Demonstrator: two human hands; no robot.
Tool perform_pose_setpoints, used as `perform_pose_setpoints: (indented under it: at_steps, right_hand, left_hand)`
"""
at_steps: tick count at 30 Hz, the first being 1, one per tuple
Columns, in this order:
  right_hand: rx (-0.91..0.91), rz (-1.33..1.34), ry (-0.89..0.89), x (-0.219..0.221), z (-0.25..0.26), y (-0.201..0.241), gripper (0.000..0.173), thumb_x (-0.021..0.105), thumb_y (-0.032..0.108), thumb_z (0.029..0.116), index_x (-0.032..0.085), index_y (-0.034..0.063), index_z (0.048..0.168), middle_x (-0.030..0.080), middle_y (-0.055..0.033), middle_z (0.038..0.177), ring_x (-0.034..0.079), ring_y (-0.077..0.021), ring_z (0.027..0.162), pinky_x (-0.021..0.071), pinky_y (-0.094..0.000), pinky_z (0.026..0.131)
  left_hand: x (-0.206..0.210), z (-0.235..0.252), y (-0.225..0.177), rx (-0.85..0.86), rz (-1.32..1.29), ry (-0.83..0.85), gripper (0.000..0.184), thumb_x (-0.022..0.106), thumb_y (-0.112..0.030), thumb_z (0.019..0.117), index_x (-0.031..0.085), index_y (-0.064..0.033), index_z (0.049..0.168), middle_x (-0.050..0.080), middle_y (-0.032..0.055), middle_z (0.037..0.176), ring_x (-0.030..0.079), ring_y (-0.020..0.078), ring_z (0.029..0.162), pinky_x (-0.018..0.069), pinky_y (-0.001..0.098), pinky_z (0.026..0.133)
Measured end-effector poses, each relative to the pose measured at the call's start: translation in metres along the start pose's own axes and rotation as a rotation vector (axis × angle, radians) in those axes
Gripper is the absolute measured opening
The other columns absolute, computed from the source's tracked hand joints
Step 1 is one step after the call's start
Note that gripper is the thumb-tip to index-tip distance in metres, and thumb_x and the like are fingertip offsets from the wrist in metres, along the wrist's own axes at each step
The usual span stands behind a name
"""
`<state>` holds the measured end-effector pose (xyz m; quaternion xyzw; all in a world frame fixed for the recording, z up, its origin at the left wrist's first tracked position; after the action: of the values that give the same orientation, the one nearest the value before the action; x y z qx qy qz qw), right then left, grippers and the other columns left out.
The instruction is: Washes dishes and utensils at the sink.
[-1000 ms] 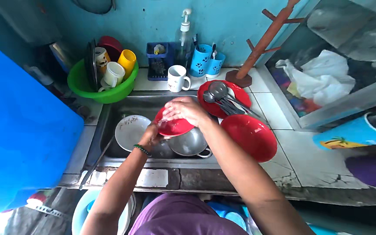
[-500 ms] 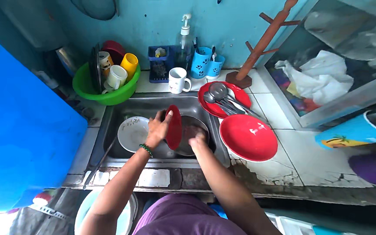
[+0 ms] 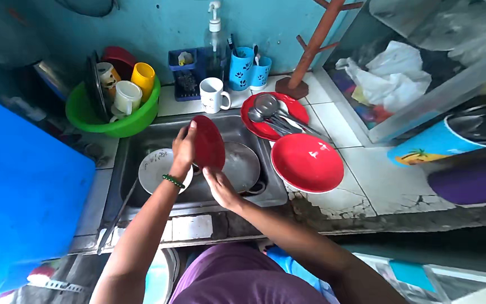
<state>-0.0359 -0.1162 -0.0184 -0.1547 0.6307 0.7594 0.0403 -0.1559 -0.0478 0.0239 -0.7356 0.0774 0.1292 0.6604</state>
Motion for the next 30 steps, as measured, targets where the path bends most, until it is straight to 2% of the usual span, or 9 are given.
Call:
perform_pose_setpoints:
  at_steps: [3, 6, 10, 13, 15, 18, 22, 27, 30]
  right_hand:
    - [0.174, -0.118, -0.061, -0.021, 0.021, -0.052, 0.043, 0.043, 0.020, 0.1104, 0.056, -0.0041, 0.143, 0.052, -0.0250, 0.150, 0.046, -0.0352, 0.143, 0.0332, -0.0498, 0.121]
    - [0.578, 0.253, -0.472, -0.038, 0.041, -0.074, 0.036, 0.048, 0.011, 0.1085, 0.055, -0.0081, 0.139, 0.051, -0.0288, 0.146, 0.047, -0.0385, 0.137, 0.0363, -0.0530, 0.114]
    - [0.666, 0.533, -0.885, -0.036, 0.040, -0.098, 0.037, 0.051, 0.014, 0.1077, 0.054, -0.0093, 0.135, 0.053, -0.0288, 0.139, 0.051, -0.0362, 0.130, 0.0422, -0.0519, 0.109]
    - [0.760, 1.062, -0.820, -0.033, 0.049, -0.107, 0.023, 0.045, 0.017, 0.1077, 0.054, 0.0020, 0.122, 0.060, -0.0125, 0.103, 0.058, -0.0182, 0.085, 0.0533, -0.0337, 0.074]
    - [0.742, 1.185, -0.507, -0.041, 0.065, -0.082, 0.022, 0.042, 0.022, 0.1070, 0.055, 0.0090, 0.095, 0.057, -0.0017, 0.071, 0.050, -0.0057, 0.050, 0.0438, -0.0183, 0.044]
    - [0.484, 0.852, 0.012, -0.067, 0.083, -0.007, 0.041, 0.028, 0.033, 0.1125, 0.055, 0.0120, 0.091, 0.057, 0.0050, 0.065, 0.040, 0.0004, 0.043, 0.0314, -0.0140, 0.039]
    - [0.207, 0.118, 0.104, -0.100, 0.091, 0.082, 0.034, 0.044, 0.016, 0.1086, 0.066, 0.0010, 0.087, 0.061, 0.0011, 0.067, 0.050, -0.0023, 0.049, 0.0417, -0.0188, 0.046]
    - [0.040, -0.736, 0.425, -0.121, 0.076, 0.109, 0.025, 0.055, -0.005, 0.0973, 0.071, -0.0046, 0.116, 0.070, -0.0221, 0.112, 0.066, -0.0334, 0.106, 0.0498, -0.0523, 0.096]
    - [0.092, -1.021, 0.478, -0.125, 0.064, 0.089, 0.037, 0.065, -0.006, 0.0884, 0.066, -0.0034, 0.125, 0.067, -0.0263, 0.115, 0.063, -0.0441, 0.113, 0.0489, -0.0622, 0.095]
  left_hand:
    - [-0.013, -0.003, 0.001, 0.026, 0.002, -0.007, 0.069, 0.039, -0.071, 0.1005, 0.050, -0.0239, 0.150, 0.061, 0.0163, 0.139, 0.060, 0.0345, 0.124, 0.0476, 0.0606, 0.099]
    - [-0.016, -0.014, -0.001, -0.022, 0.014, -0.009, 0.061, 0.045, -0.065, 0.1016, 0.052, -0.0262, 0.147, 0.062, 0.0159, 0.136, 0.061, 0.0356, 0.118, 0.0494, 0.0597, 0.093]
    - [-0.010, -0.015, 0.003, 0.012, 0.023, -0.028, 0.050, 0.052, -0.052, 0.1025, 0.055, -0.0252, 0.144, 0.063, 0.0156, 0.133, 0.062, 0.0351, 0.114, 0.0502, 0.0593, 0.089]
    - [-0.005, -0.011, 0.006, 0.003, 0.011, -0.042, 0.044, 0.056, -0.039, 0.1032, 0.057, -0.0200, 0.143, 0.064, 0.0184, 0.130, 0.063, 0.0359, 0.112, 0.0502, 0.0583, 0.088]
    - [0.000, -0.006, 0.005, -0.026, -0.037, -0.033, 0.043, 0.058, -0.028, 0.1020, 0.057, -0.0142, 0.142, 0.065, 0.0194, 0.127, 0.064, 0.0334, 0.108, 0.0512, 0.0553, 0.088]
    - [0.016, -0.005, 0.007, -0.057, -0.090, 0.063, 0.046, 0.065, -0.013, 0.0950, 0.058, -0.0118, 0.140, 0.066, 0.0176, 0.118, 0.064, 0.0271, 0.094, 0.0537, 0.0469, 0.078]
    - [0.038, -0.017, -0.011, 0.100, 0.054, 0.183, 0.037, 0.073, -0.004, 0.0834, 0.067, -0.0058, 0.120, 0.070, 0.0152, 0.103, 0.066, 0.0256, 0.085, 0.0550, 0.0470, 0.072]
    - [0.044, -0.026, -0.033, 0.324, 0.192, 0.245, 0.046, 0.076, -0.001, 0.0793, 0.066, -0.0033, 0.124, 0.068, 0.0203, 0.114, 0.067, 0.0341, 0.100, 0.0554, 0.0547, 0.081]
    - [0.042, -0.028, -0.038, 0.393, 0.222, 0.245, 0.053, 0.079, 0.001, 0.0768, 0.064, -0.0017, 0.127, 0.066, 0.0225, 0.120, 0.064, 0.0373, 0.108, 0.0533, 0.0557, 0.089]
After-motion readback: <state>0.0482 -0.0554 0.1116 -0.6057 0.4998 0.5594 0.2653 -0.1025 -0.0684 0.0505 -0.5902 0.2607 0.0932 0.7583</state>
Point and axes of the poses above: each hand's wrist, its own z-axis towards the middle knuckle, its own x-axis out of the palm, y = z × x, the point moved 3 cm from there along z, towards the middle knuckle
